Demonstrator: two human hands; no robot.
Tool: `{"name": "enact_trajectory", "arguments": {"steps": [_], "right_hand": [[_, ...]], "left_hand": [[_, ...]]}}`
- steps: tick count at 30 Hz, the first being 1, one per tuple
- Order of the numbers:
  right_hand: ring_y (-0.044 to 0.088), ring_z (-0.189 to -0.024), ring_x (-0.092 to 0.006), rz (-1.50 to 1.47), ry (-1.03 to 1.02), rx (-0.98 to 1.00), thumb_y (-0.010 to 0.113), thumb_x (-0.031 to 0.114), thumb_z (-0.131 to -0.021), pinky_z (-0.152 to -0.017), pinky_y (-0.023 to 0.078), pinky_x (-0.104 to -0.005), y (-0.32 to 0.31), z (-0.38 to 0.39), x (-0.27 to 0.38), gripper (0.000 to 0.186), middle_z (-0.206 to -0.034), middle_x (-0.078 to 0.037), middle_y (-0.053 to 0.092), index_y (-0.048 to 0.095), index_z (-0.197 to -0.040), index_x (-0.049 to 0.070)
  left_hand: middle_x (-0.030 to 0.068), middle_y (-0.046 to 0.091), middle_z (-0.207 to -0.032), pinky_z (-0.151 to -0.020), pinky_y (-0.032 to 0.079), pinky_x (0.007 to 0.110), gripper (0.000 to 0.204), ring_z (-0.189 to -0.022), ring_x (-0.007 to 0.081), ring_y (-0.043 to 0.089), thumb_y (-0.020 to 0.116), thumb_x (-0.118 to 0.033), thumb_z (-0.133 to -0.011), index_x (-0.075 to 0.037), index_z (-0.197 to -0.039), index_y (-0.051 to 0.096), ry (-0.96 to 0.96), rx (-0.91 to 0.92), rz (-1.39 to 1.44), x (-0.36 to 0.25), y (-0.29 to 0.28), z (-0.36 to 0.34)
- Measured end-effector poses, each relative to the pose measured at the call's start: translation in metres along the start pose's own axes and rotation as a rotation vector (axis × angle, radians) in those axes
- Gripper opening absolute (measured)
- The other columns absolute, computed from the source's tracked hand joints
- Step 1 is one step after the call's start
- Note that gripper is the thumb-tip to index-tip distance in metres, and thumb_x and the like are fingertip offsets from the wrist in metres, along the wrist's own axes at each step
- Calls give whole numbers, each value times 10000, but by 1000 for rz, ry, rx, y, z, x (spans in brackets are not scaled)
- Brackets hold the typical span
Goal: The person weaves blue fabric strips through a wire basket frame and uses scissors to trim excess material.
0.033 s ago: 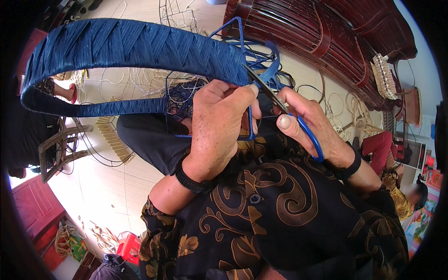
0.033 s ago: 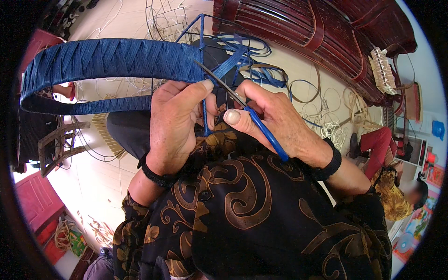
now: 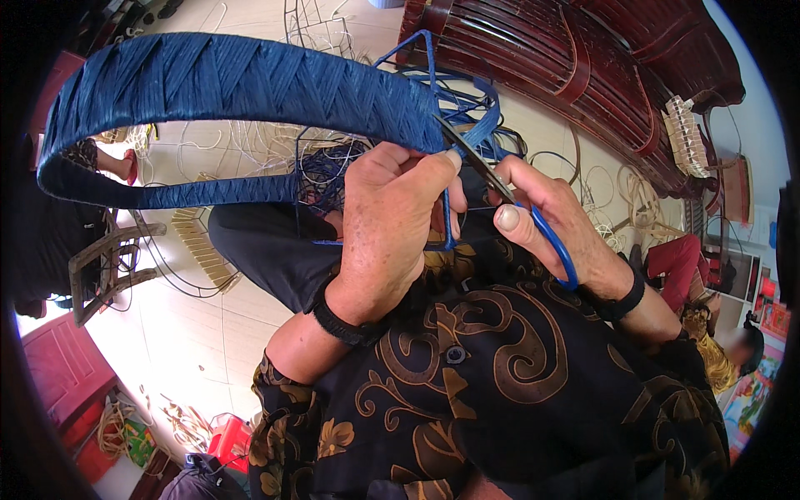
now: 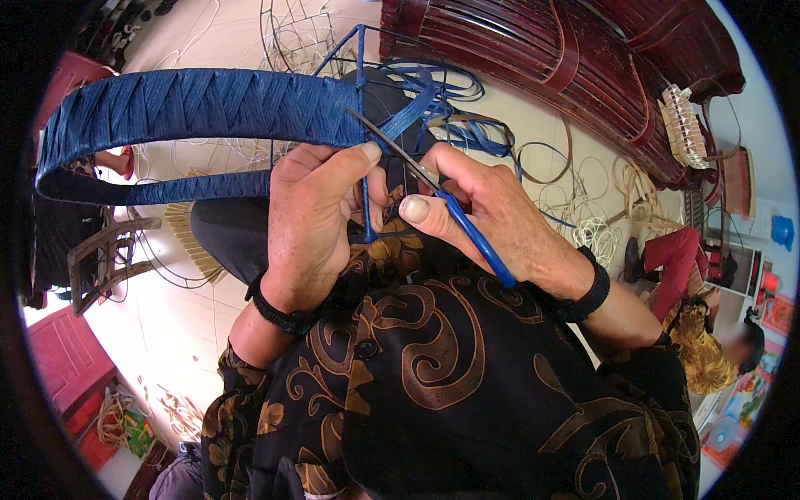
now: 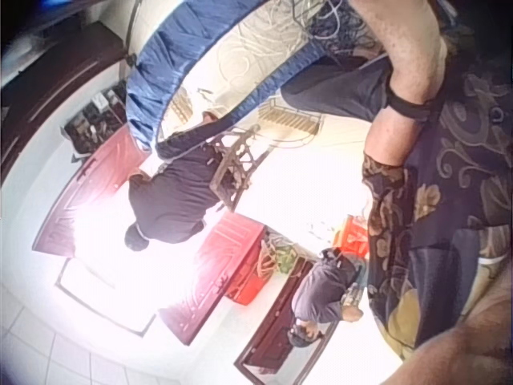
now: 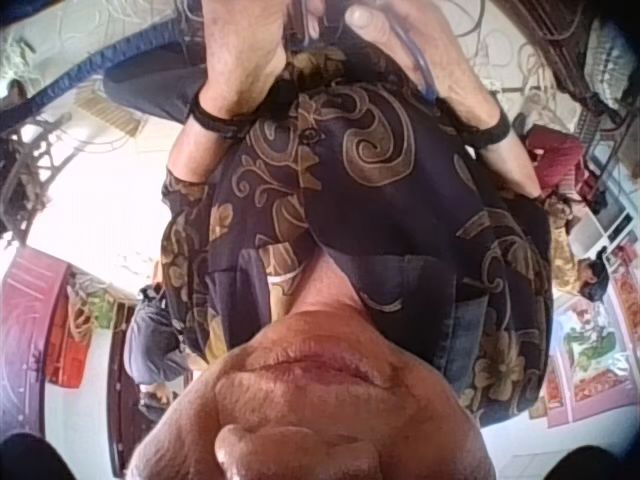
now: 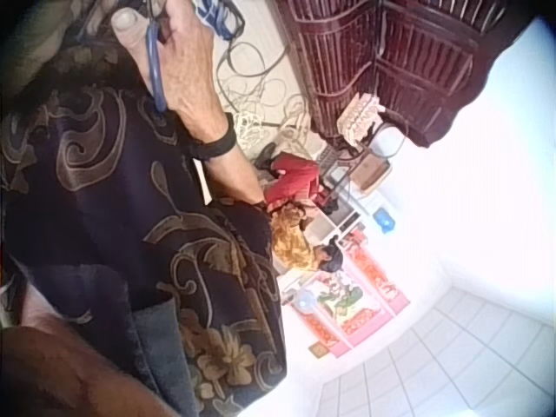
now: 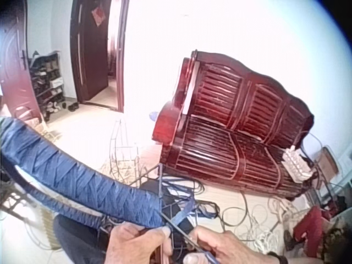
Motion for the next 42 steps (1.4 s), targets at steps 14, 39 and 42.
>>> {"name": "enact_trajectory", "arguments": {"steps": [14, 39, 42], "right_hand": [[405, -563, -86, -19, 19, -12, 624, 539, -931, -508, 326, -277, 2, -1, 0, 501, -590, 6, 447, 516, -918, 50], [394, -542, -78, -44, 4, -28, 657, 514, -917, -496, 305, -274, 0, -4, -3, 475, -568, 19, 445, 528, -902, 57], [388, -542, -75, -48, 34, -7, 659, 521, -914, -496, 302, -274, 0, -5, -5, 483, -569, 23, 442, 527, -894, 57]], "left_hand": [[50, 617, -635, -441, 378, 218, 90, -471, 84, 506, 618, -60, -890, 26, -867, 636, -1, -22, -8, -2, -2, 1], [34, 613, -630, -445, 363, 203, 89, -481, 61, 495, 635, -78, -884, 10, -871, 640, 4, -44, -47, -2, -2, -2], [33, 612, -630, -445, 364, 203, 91, -483, 60, 496, 634, -78, -885, 12, -870, 641, -2, -48, -61, -3, -2, -1]]}}
Point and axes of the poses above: each hand's wrist, its own z-axis away from the middle knuckle, its own y-axis out of the palm, x = y × z, the point moved 5 cm from there along -z, towards the middle knuckle
